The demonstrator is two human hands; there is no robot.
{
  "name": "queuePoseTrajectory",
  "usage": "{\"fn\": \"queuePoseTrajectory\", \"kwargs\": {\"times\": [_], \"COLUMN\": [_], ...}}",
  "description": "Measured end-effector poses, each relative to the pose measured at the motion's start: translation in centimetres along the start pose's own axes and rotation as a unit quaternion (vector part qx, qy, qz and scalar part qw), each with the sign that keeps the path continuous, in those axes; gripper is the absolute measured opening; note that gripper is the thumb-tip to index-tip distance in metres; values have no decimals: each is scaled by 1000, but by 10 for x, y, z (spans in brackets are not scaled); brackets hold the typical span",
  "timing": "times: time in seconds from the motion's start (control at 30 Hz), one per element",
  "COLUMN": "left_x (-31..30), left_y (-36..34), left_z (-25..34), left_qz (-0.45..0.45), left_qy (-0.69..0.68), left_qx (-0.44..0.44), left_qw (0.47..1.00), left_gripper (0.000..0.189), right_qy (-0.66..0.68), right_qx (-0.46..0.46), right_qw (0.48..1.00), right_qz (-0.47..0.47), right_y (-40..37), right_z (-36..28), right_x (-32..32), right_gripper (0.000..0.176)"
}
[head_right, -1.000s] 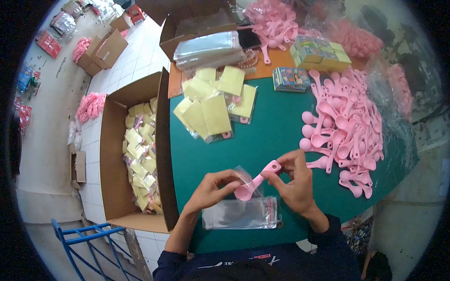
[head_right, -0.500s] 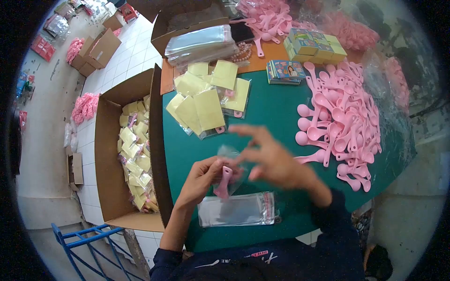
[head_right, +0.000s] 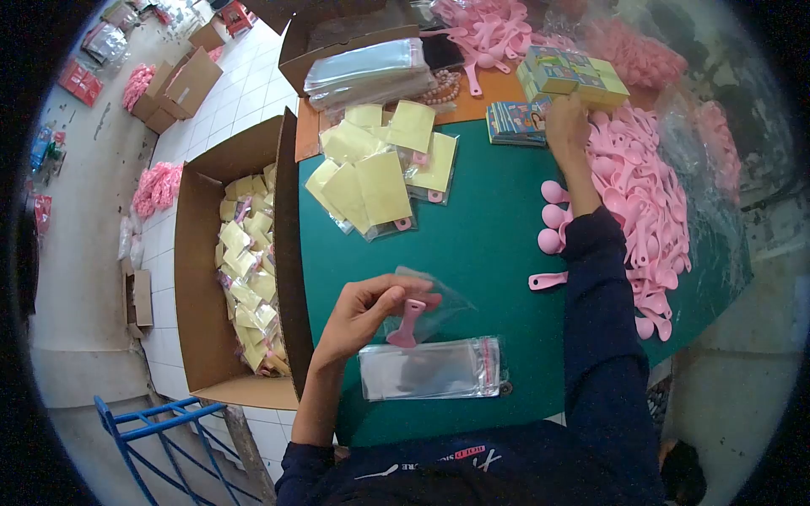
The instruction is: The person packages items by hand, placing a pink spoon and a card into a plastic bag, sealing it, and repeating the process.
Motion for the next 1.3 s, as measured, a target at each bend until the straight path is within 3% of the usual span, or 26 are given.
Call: {"fn": "queuePoseTrajectory", "kwargs": {"times": [0.03,0.13,0.33,0.43,0.5,0.57,0.63,0.73,0.83,0.87,0.97,1.07,1.17,1.2,1.3], "left_x": [2,1,2,0,-2,-3,-2,-2,1,0,-1,9,21,26,28], "left_y": [1,2,3,6,6,8,7,6,4,4,6,8,7,6,1], "left_z": [2,2,0,-2,-7,-6,-5,-4,-2,-4,-10,-7,4,15,9], "left_qz": [6,29,22,17,15,14,20,13,22,13,-12,-34,-62,-54,-20], "left_qy": [-22,-20,-20,-5,-45,-62,-60,-28,-22,26,127,143,170,196,272], "left_qx": [-14,-48,-47,-53,-50,-42,-38,-30,-51,-59,-60,-36,-52,-68,-50], "left_qw": [1000,998,998,998,998,997,997,999,998,998,990,988,982,977,961], "left_gripper": [31,32,32,33,32,32,32,32,32,31,28,27,33,35,48], "right_qy": [1,53,78,201,446,551,579,620,462,450,416,423,405,337,415], "right_qx": [-9,-45,1,-32,9,-5,8,-16,-142,-144,-195,-172,-207,-238,-281], "right_qw": [1000,996,996,979,872,780,744,727,822,824,825,786,740,762,753], "right_qz": [24,-53,36,-8,-200,-296,-333,-296,-302,-313,-330,-416,-496,-498,-425], "right_y": [1,1,-15,-24,-55,-96,-122,-140,-139,-140,-144,-152,-163,-165,-178], "right_z": [2,3,-4,-6,-30,-62,-79,-94,-102,-103,-110,-112,-120,-126,-129], "right_x": [2,-8,-33,-53,-80,-114,-144,-167,-189,-189,-192,-189,-180,-180,-168], "right_gripper": [30,22,23,22,22,23,24,21,17,13,13,15,23,27,29]}}
Point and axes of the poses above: each hand's wrist, its own y-axis towards the middle knuckle, its own x-axis out of the palm, z = x × y, the point moved 3 cm from there along y, towards the middle knuckle, and after that the axes turned 5 degrees about -z, right-handed, at the moved point
